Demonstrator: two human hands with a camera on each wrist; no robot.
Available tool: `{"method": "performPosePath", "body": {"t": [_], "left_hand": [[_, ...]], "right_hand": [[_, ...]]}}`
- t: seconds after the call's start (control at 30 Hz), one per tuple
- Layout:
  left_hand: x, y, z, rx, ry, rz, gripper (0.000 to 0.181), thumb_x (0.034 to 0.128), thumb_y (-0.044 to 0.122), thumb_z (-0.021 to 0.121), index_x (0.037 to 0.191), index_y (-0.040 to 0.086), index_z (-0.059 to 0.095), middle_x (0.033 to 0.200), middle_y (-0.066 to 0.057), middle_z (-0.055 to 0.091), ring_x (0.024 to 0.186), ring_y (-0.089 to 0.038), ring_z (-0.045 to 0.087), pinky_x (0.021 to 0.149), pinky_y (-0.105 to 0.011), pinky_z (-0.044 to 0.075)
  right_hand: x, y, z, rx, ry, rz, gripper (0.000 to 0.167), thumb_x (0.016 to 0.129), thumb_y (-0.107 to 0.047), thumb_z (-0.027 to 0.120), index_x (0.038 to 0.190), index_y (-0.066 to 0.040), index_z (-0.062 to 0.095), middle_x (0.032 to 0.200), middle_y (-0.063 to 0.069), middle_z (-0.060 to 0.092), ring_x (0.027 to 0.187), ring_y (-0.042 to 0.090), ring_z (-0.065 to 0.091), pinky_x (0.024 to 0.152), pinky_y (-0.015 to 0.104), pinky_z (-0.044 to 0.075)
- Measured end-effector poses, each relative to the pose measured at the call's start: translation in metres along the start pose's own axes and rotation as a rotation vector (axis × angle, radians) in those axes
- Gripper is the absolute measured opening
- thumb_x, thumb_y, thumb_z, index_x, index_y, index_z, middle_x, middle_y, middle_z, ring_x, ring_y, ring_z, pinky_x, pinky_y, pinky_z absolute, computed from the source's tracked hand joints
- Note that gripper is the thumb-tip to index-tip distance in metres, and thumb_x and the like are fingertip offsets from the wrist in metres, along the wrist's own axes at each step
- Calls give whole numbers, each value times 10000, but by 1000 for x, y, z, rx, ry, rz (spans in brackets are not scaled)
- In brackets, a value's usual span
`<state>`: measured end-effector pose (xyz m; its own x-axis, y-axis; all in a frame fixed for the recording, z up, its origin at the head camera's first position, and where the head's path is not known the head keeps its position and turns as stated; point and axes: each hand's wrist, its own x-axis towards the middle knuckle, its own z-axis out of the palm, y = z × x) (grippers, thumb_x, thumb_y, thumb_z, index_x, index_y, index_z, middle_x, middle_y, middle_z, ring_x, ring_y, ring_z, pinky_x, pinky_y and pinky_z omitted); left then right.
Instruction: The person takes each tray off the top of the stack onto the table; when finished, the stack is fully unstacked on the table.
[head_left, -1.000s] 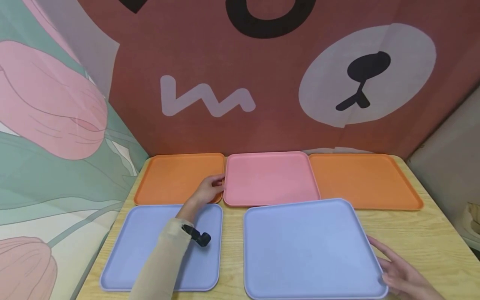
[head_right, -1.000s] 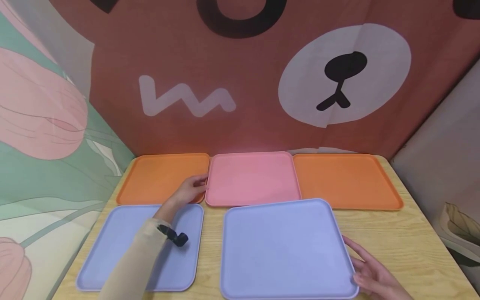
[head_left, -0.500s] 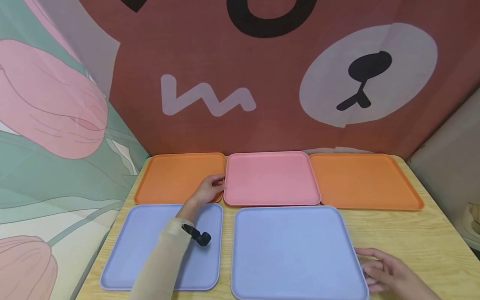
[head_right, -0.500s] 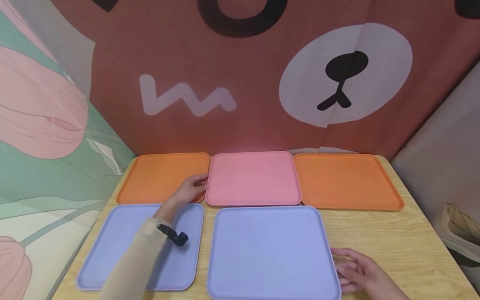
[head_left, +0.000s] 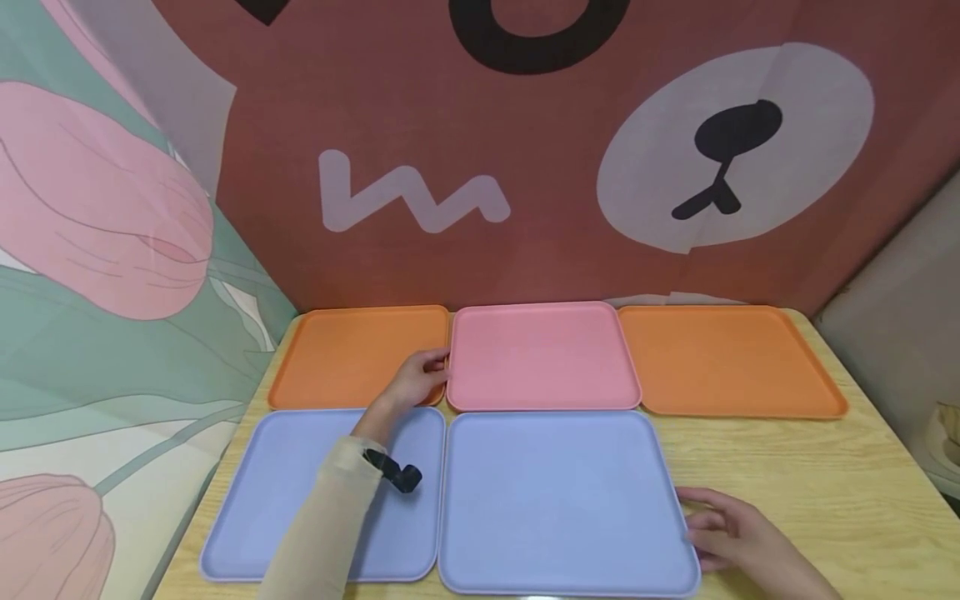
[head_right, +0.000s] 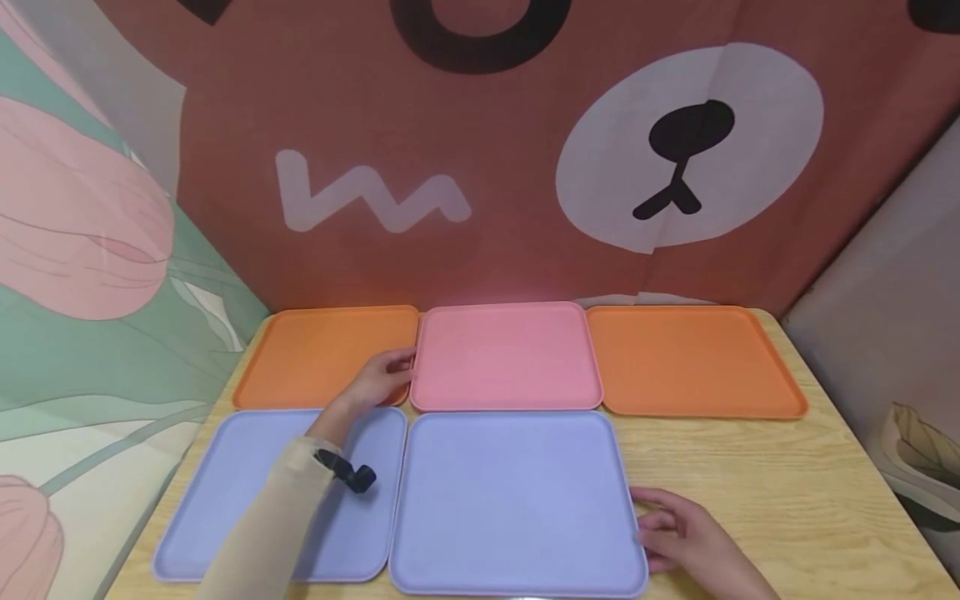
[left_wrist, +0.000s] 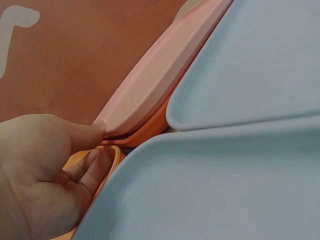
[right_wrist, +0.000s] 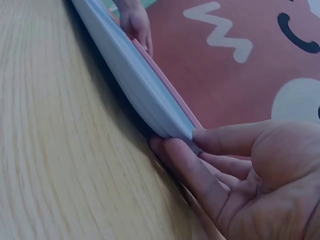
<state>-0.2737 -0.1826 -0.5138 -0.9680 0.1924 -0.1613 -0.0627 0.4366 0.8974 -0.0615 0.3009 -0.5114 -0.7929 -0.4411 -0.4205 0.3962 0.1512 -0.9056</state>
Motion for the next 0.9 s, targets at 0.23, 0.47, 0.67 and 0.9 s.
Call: {"method": "performPosePath", "body": {"t": [0.23, 0.47, 0.67, 0.9], "left_hand": [[-1, 1, -1, -3, -3, 4, 508, 998, 107, 656, 1488, 76, 526, 1243, -129, 593, 1141, -271, 519, 980, -353, 474], [-1, 0, -1, 3, -1, 2, 512, 994, 105, 660, 1488, 76, 527, 1251, -134, 588, 1143, -270, 521, 983, -351, 476], [-2, 0, -1, 6, 2, 19, 502, 995, 94, 657, 1479, 52, 530, 1240, -145, 591, 1134, -279, 523, 985, -362, 472], [-2, 0, -1, 8, -1, -1, 511, 1002, 114, 651, 1494, 74, 518, 1255, -128, 578, 1150, -273, 508, 1000, -370, 471]], "right_hand": [[2, -3, 7, -41, 25, -8, 686, 1014, -89, 613, 1478, 208, 205, 1119, 171, 701, 994, 246, 708, 790, 432, 607], [2, -7, 12, -96, 82, 5, 672, 1000, -84, 631, 1481, 201, 258, 1162, 157, 660, 991, 236, 686, 779, 430, 610], [2, -11, 13, -138, 113, 78, 675, 978, -73, 662, 1484, 190, 299, 1187, 147, 655, 989, 240, 639, 786, 395, 602], [1, -15, 11, -180, 65, 24, 638, 1011, -135, 631, 1458, 209, 333, 1246, 208, 654, 1020, 159, 663, 818, 336, 591]]}}
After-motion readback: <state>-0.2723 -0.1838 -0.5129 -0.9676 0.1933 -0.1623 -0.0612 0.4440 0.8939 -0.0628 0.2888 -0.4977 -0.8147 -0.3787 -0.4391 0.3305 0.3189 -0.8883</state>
